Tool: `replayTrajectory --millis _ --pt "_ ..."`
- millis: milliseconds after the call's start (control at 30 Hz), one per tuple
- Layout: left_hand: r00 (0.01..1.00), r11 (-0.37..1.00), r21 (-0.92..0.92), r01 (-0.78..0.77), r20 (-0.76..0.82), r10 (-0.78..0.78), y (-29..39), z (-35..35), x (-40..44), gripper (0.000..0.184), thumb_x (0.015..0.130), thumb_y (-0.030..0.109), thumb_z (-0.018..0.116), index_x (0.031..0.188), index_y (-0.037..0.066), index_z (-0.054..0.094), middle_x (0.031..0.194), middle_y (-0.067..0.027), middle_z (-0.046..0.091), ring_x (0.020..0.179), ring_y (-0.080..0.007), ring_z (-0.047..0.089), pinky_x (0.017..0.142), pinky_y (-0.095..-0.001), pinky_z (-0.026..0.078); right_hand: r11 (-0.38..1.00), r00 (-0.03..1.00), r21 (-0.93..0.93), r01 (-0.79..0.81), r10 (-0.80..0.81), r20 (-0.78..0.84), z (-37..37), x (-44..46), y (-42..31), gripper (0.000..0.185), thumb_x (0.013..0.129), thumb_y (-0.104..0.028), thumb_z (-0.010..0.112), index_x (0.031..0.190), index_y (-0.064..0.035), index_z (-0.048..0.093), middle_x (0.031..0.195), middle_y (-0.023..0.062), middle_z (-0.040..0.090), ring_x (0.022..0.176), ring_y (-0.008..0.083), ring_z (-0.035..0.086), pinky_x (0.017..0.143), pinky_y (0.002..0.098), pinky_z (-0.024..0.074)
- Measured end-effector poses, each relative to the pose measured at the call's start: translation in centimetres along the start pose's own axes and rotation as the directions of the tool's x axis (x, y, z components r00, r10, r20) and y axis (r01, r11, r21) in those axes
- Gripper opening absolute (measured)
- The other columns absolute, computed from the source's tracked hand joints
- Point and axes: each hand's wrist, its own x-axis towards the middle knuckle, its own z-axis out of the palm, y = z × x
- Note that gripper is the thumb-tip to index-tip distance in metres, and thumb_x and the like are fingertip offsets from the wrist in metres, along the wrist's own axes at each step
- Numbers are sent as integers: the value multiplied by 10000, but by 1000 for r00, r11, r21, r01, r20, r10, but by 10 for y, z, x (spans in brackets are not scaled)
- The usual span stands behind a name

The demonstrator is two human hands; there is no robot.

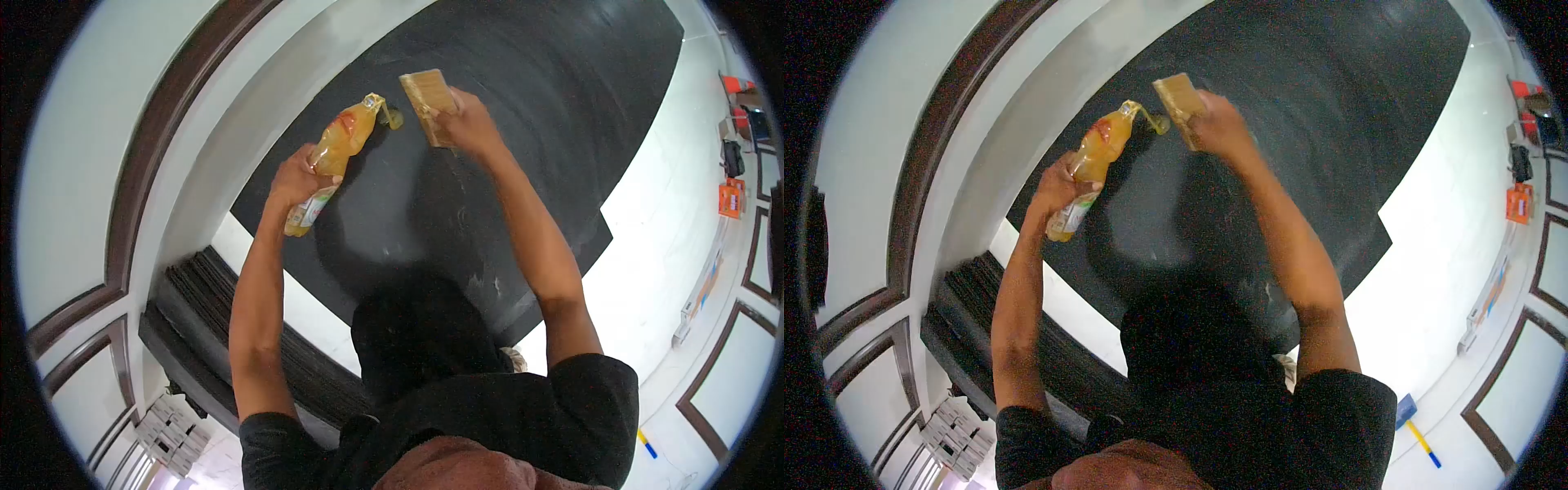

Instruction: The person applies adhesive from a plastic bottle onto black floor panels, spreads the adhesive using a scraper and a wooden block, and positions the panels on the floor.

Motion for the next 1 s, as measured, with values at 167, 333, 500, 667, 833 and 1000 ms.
replayTrajectory --millis 167,333,500,667,833,1000 --pt "1000 983 -181 -21 13 24 -21 15 -1 685 654 331 920 1240 128 631 1112 -100 725 1033 -260 692 927 -375 508 992 989 -117 53 -36 142 18 31 -25 380 896 -155 668 1253 -29 639 1036 118 728 956 218 680 878 365 509" --pt "1000 981 -191 -29 -16 26 -15 11 -14 701 659 313 928 1262 130 620 1115 -87 721 1034 -247 688 941 -370 507 947 860 -283 155 12 510 38 38 -20 396 907 -154 646 1299 -95 638 1076 114 728 975 248 692 882 399 518" --pt "944 747 -637 -191 -326 -38 -55 34 -33 699 711 269 915 1287 61 577 1209 -114 674 1075 -254 669 978 -398 510 875 901 -476 91 131 413 46 21 14 405 927 -176 632 1327 -115 622 1166 159 707 1052 319 681 901 437 523" --pt "782 617 -743 -260 -537 -316 -117 69 -98 605 802 192 861 1288 16 546 1215 -126 659 1102 -239 654 975 -381 517 727 935 -686 -30 263 239 37 17 66 466 944 -255 633 1385 -110 584 1267 186 669 1185 360 636 981 462 493" --pt "361 612 -732 -300 -681 -637 -191 105 -174 694 831 125 844 1363 -10 419 1258 -141 610 1147 -233 610 1010 -366 493 763 934 -637 110 140 329 39 12 117 387 946 -152 595 1322 -65 625 1186 211 698 1155 360 654 958 429 495" --pt "20 795 -607 -8 -795 -607 -273 148 -215 850 801 121 865 1444 -7 325 1399 -165 507 1270 -291 523 1089 -396 436 812 885 -580 69 218 411 48 7 107 398 919 -138 607 1311 -66 629 1226 188 688 1146 349 655 970 420 489"
